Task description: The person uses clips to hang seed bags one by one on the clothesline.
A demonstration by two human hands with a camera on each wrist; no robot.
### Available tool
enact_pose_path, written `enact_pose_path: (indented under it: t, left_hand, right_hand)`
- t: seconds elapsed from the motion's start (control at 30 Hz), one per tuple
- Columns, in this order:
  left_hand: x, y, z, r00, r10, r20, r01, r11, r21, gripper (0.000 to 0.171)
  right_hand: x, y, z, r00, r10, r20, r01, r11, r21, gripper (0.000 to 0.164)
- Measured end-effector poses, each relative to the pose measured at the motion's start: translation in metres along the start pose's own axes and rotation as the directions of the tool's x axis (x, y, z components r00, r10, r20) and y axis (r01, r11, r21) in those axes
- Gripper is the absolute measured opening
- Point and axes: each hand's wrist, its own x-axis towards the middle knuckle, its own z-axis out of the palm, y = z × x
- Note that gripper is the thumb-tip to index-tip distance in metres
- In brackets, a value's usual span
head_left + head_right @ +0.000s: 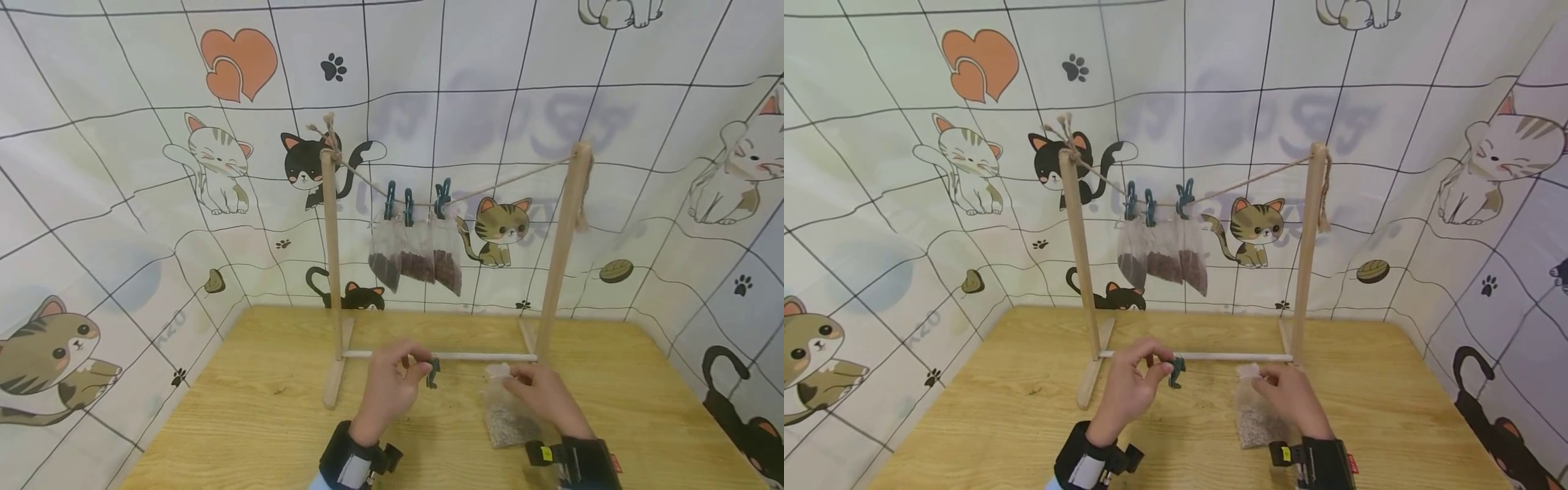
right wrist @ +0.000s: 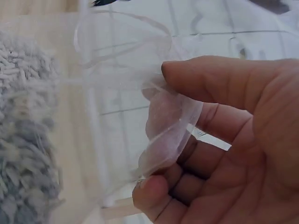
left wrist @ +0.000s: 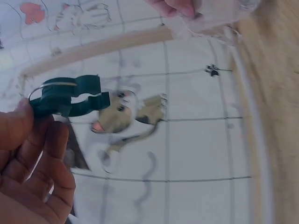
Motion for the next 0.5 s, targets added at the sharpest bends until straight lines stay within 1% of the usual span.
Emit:
enact_pose_path:
  t: [0.1, 0.23, 0.3, 0.4, 0.5]
  left_hand:
    - [0.017, 0.016, -0.002, 0.998, 0.065, -0.027, -0.065, 0.998, -0.010, 0.013]
    - [0.044, 0.037, -0.007, 0.991, 0.120, -0.056, -0.122, 0.992, -0.033, 0.014]
    - [0.058, 0.047, -0.009, 0.989, 0.133, -0.069, -0.136, 0.990, -0.042, 0.013]
    - [0.079, 0.061, -0.009, 0.984, 0.153, -0.090, -0.157, 0.987, -0.040, 0.011]
    - [0.100, 0.074, -0.009, 0.982, 0.155, -0.108, -0.163, 0.985, -0.062, 0.009]
  right_hand:
    - [-0.004, -0.012, -0.008, 0.999, -0.024, -0.030, 0.024, 1.000, 0.012, 0.014]
    - [-0.006, -0.031, -0.022, 0.995, -0.055, -0.088, 0.054, 0.998, -0.013, 0.013]
    - [-0.004, -0.040, -0.031, 0.991, -0.068, -0.118, 0.066, 0.998, -0.018, 0.013]
    - [0.001, -0.053, -0.044, 0.982, -0.076, -0.172, 0.074, 0.997, -0.017, 0.018]
    - [0.008, -0.065, -0.058, 0.966, -0.099, -0.238, 0.101, 0.995, 0.000, 0.020]
